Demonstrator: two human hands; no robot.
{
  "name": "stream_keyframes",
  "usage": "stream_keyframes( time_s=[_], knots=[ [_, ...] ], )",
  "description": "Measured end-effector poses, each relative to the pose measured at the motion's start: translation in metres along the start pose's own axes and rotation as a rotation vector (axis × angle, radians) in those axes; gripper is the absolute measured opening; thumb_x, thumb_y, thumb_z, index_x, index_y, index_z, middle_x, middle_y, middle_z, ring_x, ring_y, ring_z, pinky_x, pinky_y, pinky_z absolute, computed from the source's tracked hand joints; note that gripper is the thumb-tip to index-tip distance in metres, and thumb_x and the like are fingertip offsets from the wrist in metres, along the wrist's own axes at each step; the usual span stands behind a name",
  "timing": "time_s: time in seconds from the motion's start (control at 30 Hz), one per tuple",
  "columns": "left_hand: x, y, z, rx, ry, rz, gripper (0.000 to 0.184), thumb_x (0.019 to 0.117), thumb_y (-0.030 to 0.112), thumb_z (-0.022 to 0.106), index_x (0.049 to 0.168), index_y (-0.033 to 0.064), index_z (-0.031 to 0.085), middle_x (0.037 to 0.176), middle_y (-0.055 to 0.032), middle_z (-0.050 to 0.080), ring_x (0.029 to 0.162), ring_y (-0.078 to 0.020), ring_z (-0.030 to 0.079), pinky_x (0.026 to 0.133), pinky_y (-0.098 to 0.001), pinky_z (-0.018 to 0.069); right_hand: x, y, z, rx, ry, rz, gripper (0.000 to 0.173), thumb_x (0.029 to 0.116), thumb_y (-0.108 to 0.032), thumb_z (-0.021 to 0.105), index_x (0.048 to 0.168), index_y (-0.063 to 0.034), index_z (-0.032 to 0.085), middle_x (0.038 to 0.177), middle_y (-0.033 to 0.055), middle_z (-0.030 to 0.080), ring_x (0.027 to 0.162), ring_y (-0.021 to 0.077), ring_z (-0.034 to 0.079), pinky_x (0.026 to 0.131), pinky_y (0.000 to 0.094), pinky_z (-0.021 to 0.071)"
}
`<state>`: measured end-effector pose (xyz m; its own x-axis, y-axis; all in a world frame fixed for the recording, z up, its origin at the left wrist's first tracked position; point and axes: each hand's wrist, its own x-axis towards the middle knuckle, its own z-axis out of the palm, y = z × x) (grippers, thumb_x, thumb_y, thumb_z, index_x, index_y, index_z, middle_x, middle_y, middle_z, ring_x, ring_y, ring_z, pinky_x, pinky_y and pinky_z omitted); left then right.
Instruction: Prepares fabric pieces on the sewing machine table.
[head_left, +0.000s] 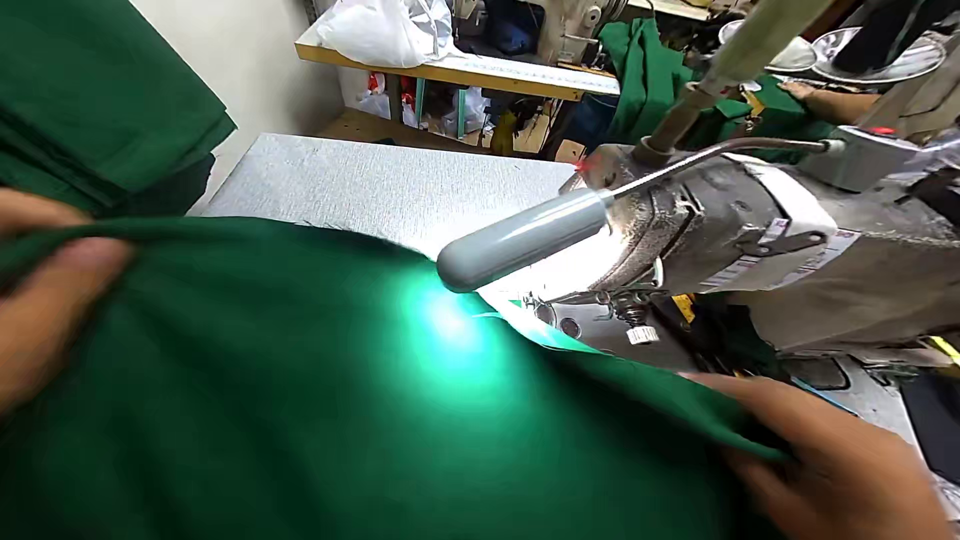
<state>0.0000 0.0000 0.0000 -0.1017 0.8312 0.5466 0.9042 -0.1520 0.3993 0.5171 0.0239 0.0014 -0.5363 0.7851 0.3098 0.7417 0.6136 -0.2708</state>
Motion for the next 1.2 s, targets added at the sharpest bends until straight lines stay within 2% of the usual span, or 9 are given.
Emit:
stream_keyframes(
  time_s=[0.1, 0.2, 0.53, 0.7, 0.83, 0.9, 0.97, 1.07, 1.2],
  knots=[
    [-0.005, -0.017, 0.062, 0.045, -0.196, -0.208, 0.037, 0.1048, 0.028, 0.052, 0.119, -0.0056, 0.056, 0.094, -0.0304, 0.064, 0.081, -0.0477, 0.065, 0.07, -0.0688, 0.0496, 0.013, 0.025, 0.058, -0.24, 0.151, 0.015, 0.025, 0.085, -0.019, 0.058, 0.1, -0.0075, 0.074, 0.087, 0.012, 0.075, 0.076, 0.0267, 0.074, 0.063, 0.0417, 0.0591],
    [-0.01, -0.022, 0.098, 0.189, -0.294, -0.191, 0.031, 0.105, 0.03, 0.051, 0.115, 0.001, 0.058, 0.067, -0.022, 0.06, 0.059, -0.0477, 0.062, 0.052, -0.0658, 0.0459, 0.022, 0.041, 0.082, -0.219, 0.134, 0.137, 0.031, 0.0854, -0.024, 0.057, 0.098, -0.0034, 0.078, 0.088, 0.0146, 0.076, 0.079, 0.0308, 0.076, 0.065, 0.0493, 0.06],
    [-0.015, -0.03, 0.105, 0.221, -0.27, -0.166, 0.042, 0.1038, 0.04, 0.043, 0.113, 0.0014, 0.056, 0.067, -0.0183, 0.058, 0.057, -0.0448, 0.061, 0.047, -0.0616, 0.0434, 0.025, 0.044, 0.088, -0.025, 0.151, 0.258, 0.034, 0.0873, -0.038, 0.061, 0.093, -0.0095, 0.078, 0.086, 0.0062, 0.077, 0.085, 0.0051, 0.072, 0.075, 0.0214, 0.0565],
    [-0.015, -0.032, 0.109, 0.273, -0.265, -0.149, 0.044, 0.1025, 0.04, 0.047, 0.121, 0.0014, 0.056, 0.074, -0.0231, 0.063, 0.061, -0.0498, 0.063, 0.05, -0.0655, 0.0449, 0.025, 0.043, 0.091, -0.007, 0.159, 0.262, 0.033, 0.088, -0.041, 0.062, 0.09, -0.0105, 0.076, 0.084, 0.0045, 0.076, 0.083, 0.0031, 0.071, 0.073, 0.0203, 0.0559],
    [-0.016, -0.004, 0.109, 0.413, -0.235, 0.019, 0.056, 0.1059, 0.039, 0.036, 0.129, -0.0071, 0.058, 0.11, -0.0358, 0.062, 0.095, -0.0598, 0.063, 0.074, -0.0721, 0.0493, 0.023, 0.044, 0.096, -0.025, 0.146, 0.267, 0.032, 0.0884, -0.038, 0.061, 0.089, -0.0097, 0.076, 0.085, 0.0059, 0.076, 0.083, 0.0075, 0.072, 0.073, 0.0245, 0.0574],
    [-0.023, 0.036, 0.115, 0.325, -0.236, 0.163, 0.063, 0.1034, 0.045, 0.034, 0.131, -0.0034, 0.063, 0.129, -0.0296, 0.063, 0.118, -0.0516, 0.061, 0.093, -0.0713, 0.0459, 0.023, 0.043, 0.096, -0.03, 0.146, 0.27, 0.033, 0.0889, -0.038, 0.06, 0.089, -0.0091, 0.076, 0.084, 0.0067, 0.076, 0.082, 0.0086, 0.072, 0.073, 0.0252, 0.0575],
    [-0.037, 0.075, 0.128, 0.122, -0.396, 0.257, 0.067, 0.1022, 0.059, 0.033, 0.144, 0.0136, 0.058, 0.149, -0.0139, 0.056, 0.142, -0.041, 0.047, 0.108, -0.0788, 0.0287, 0.023, 0.042, 0.098, -0.04, 0.152, 0.272, 0.034, 0.0899, -0.039, 0.06, 0.087, -0.0093, 0.075, 0.081, 0.0063, 0.075, 0.079, 0.0086, 0.071, 0.07, 0.0252, 0.057],
    [-0.042, 0.099, 0.145, 0.021, -0.702, 0.294, 0.087, 0.0884, 0.082, 0.032, 0.159, 0.0328, 0.036, 0.165, -0.0009, 0.037, 0.152, -0.04, 0.029, 0.102, -0.0874, 0.0193, 0.023, 0.041, 0.099, -0.049, 0.149, 0.268, 0.035, 0.0898, -0.04, 0.058, 0.088, -0.0097, 0.076, 0.08, 0.0057, 0.074, 0.077, 0.0078, 0.071, 0.067, 0.0248, 0.0566],
    [-0.042, 0.097, 0.151, 0.106, -0.809, 0.291, 0.094, 0.0834, 0.089, 0.026, 0.162, 0.0368, 0.026, 0.169, 0.0009, 0.026, 0.156, -0.04, 0.016, 0.105, -0.0874, 0.0092, 0.02, 0.039, 0.096, -0.046, 0.108, 0.243, 0.033, 0.0902, -0.039, 0.058, 0.092, -0.0112, 0.077, 0.085, 0.0059, 0.076, 0.079, 0.0107, 0.072, 0.068, 0.0281, 0.0579]
  ],
)
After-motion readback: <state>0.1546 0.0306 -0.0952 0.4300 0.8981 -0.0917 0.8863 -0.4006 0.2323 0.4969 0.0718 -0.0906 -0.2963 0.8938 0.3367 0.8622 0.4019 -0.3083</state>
